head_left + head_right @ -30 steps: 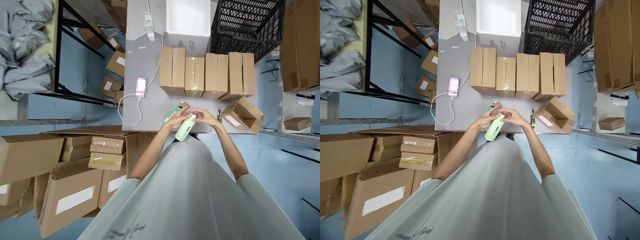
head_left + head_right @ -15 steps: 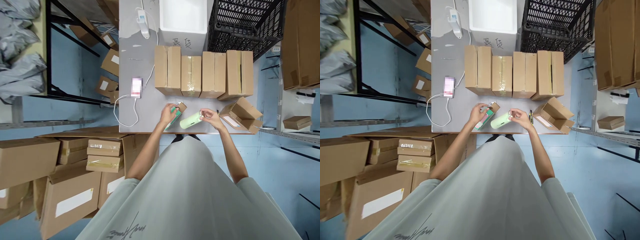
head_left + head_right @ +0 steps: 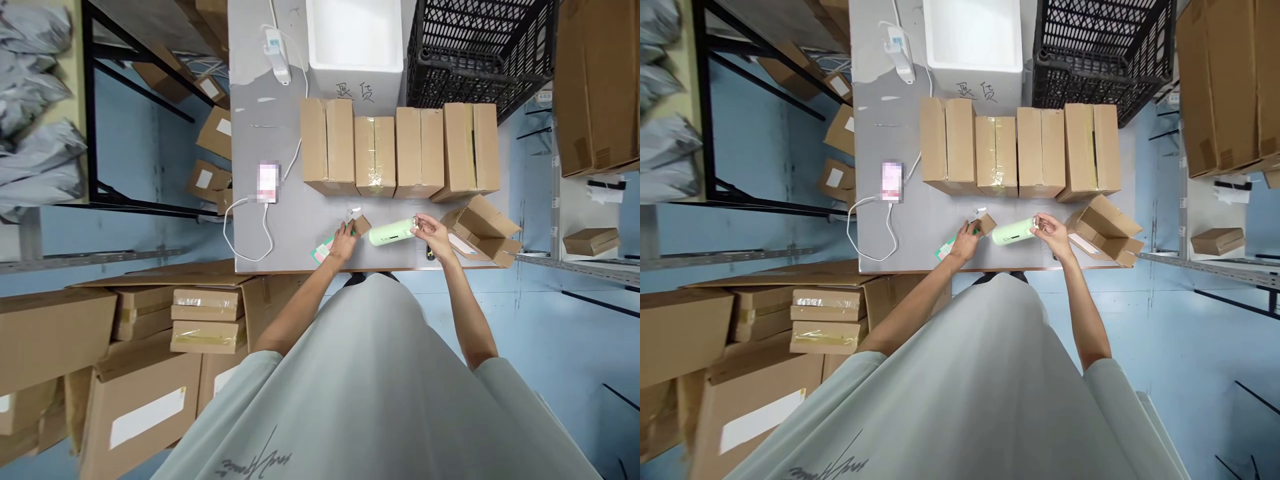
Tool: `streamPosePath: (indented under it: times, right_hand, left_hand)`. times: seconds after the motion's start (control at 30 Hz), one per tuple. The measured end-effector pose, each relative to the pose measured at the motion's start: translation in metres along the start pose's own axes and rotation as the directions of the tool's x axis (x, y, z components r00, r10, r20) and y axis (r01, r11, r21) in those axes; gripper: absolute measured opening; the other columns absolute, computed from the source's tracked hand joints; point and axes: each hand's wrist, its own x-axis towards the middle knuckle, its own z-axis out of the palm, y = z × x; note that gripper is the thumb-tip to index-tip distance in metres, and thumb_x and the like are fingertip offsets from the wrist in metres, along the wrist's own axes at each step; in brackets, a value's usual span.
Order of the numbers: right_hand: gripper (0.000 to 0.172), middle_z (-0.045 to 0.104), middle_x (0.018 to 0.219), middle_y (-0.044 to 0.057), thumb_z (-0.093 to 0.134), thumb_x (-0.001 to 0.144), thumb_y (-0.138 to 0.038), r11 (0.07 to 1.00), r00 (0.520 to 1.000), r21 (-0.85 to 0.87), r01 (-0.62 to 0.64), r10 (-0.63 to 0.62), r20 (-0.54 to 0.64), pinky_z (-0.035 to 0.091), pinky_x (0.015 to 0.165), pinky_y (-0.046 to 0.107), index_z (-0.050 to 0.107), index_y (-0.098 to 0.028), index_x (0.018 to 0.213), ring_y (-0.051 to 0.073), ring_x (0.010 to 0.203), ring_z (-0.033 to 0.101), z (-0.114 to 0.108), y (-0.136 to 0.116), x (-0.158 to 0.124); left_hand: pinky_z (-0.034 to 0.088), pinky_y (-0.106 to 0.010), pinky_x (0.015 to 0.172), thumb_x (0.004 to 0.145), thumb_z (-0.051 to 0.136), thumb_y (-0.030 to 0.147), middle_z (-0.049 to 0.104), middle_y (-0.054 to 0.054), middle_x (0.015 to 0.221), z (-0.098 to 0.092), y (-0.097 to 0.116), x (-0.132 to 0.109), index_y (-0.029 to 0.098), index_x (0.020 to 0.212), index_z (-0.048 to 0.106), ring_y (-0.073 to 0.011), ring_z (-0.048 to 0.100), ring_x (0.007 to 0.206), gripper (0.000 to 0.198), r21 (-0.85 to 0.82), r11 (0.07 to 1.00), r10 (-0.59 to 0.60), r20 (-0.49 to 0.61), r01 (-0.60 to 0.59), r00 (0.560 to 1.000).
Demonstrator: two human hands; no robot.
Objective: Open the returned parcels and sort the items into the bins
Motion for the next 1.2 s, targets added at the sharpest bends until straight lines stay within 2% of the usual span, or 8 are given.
streamPosePath:
  times: [0.17, 0.27, 0.47, 0.57, 0.77, 0.9, 1.07, 1.2]
  right_hand:
    - [0.088, 0.082, 0.132, 0.013, 0.105, 0.057, -0.071, 0.999, 0.999, 0.007, -0.038, 0.037, 0.037, 0.060, 0.123, 0.052, 0.082, -0.023, 0.128, 0.033, 0.133, 0.073, 0.023, 0.018, 0.005]
    - [0.091, 0.081, 0.132, 0.014, 0.104, 0.054, -0.070, 0.995, 0.995, 0.013, -0.098, 0.098, 0.031, 0.061, 0.121, 0.051, 0.081, -0.022, 0.127, 0.033, 0.132, 0.073, 0.034, 0.030, 0.008]
    - [0.093, 0.081, 0.130, 0.013, 0.104, 0.053, -0.069, 0.986, 0.987, 0.043, -0.158, 0.158, 0.000, 0.063, 0.116, 0.049, 0.079, -0.022, 0.129, 0.029, 0.122, 0.074, 0.030, 0.044, -0.001]
    - [0.094, 0.080, 0.127, 0.011, 0.104, 0.052, -0.069, 0.981, 0.984, 0.076, -0.179, 0.180, -0.007, 0.065, 0.110, 0.047, 0.079, -0.024, 0.130, 0.028, 0.116, 0.075, 0.028, 0.047, -0.007]
    - [0.092, 0.080, 0.121, 0.008, 0.103, 0.053, -0.071, 0.976, 0.981, 0.100, -0.194, 0.192, 0.028, 0.067, 0.103, 0.044, 0.078, -0.026, 0.129, 0.026, 0.110, 0.075, 0.035, 0.049, -0.008]
    - [0.093, 0.080, 0.120, 0.009, 0.101, 0.054, -0.075, 0.981, 0.985, 0.084, -0.174, 0.174, 0.014, 0.067, 0.102, 0.044, 0.078, -0.026, 0.130, 0.027, 0.113, 0.075, 0.034, 0.051, -0.006]
    - [0.093, 0.081, 0.120, 0.008, 0.102, 0.052, -0.073, 0.972, 0.980, 0.133, -0.195, 0.198, -0.011, 0.068, 0.105, 0.046, 0.078, -0.026, 0.128, 0.029, 0.115, 0.077, 0.032, 0.054, -0.001]
    - [0.092, 0.082, 0.122, 0.008, 0.103, 0.051, -0.071, 0.967, 0.977, 0.142, -0.209, 0.213, -0.007, 0.068, 0.104, 0.044, 0.077, -0.025, 0.127, 0.027, 0.114, 0.079, 0.034, 0.062, 0.006]
  left_hand:
    - [0.035, -0.071, 0.136, 0.094, 0.066, 0.011, 0.034, -0.025, 0.188, 0.007, -0.001, -0.009, 0.016, 0.156, 0.072, -0.0499, 0.035, 0.170, 0.062, -0.020, 0.999, 0.038, 0.066, -0.037, 0.997]
    - [0.035, -0.073, 0.131, 0.100, 0.063, 0.023, 0.033, -0.030, 0.186, 0.013, 0.005, -0.006, 0.009, 0.156, 0.071, -0.0515, 0.033, 0.166, 0.058, 0.049, 0.997, -0.062, 0.125, 0.057, 0.990]
    - [0.033, -0.084, 0.120, 0.094, 0.060, 0.022, 0.060, -0.038, 0.157, 0.027, 0.011, 0.007, 0.007, 0.160, 0.067, -0.0575, 0.038, 0.157, 0.069, 0.101, 0.980, -0.188, 0.202, 0.171, 0.961]
    - [0.036, -0.081, 0.119, 0.091, 0.063, 0.024, 0.062, -0.037, 0.155, 0.029, 0.011, 0.007, 0.009, 0.165, 0.063, -0.0559, 0.041, 0.155, 0.075, 0.092, 0.981, -0.188, 0.213, 0.172, 0.959]
    - [0.037, -0.073, 0.126, 0.098, 0.062, 0.024, 0.055, -0.036, 0.165, 0.025, 0.014, 0.000, 0.007, 0.164, 0.062, -0.0537, 0.035, 0.165, 0.068, 0.084, 0.982, -0.183, 0.170, 0.170, 0.968]
    - [0.030, -0.076, 0.132, 0.096, 0.064, 0.016, 0.050, -0.041, 0.168, 0.023, 0.017, -0.002, 0.000, 0.168, 0.053, -0.0567, 0.028, 0.173, 0.075, 0.070, 0.987, -0.149, 0.110, 0.142, 0.983]
    - [0.021, -0.073, 0.139, 0.092, 0.070, 0.011, 0.049, -0.033, 0.173, 0.020, 0.017, -0.008, 0.015, 0.171, 0.058, -0.0505, 0.027, 0.176, 0.079, 0.056, 0.997, -0.063, 0.080, 0.059, 0.995]
    - [0.013, -0.078, 0.141, 0.096, 0.068, 0.011, 0.047, -0.026, 0.179, 0.016, 0.015, -0.017, 0.023, 0.158, 0.073, -0.0497, 0.028, 0.176, 0.063, 0.009, 1.000, -0.014, 0.036, 0.014, 0.999]
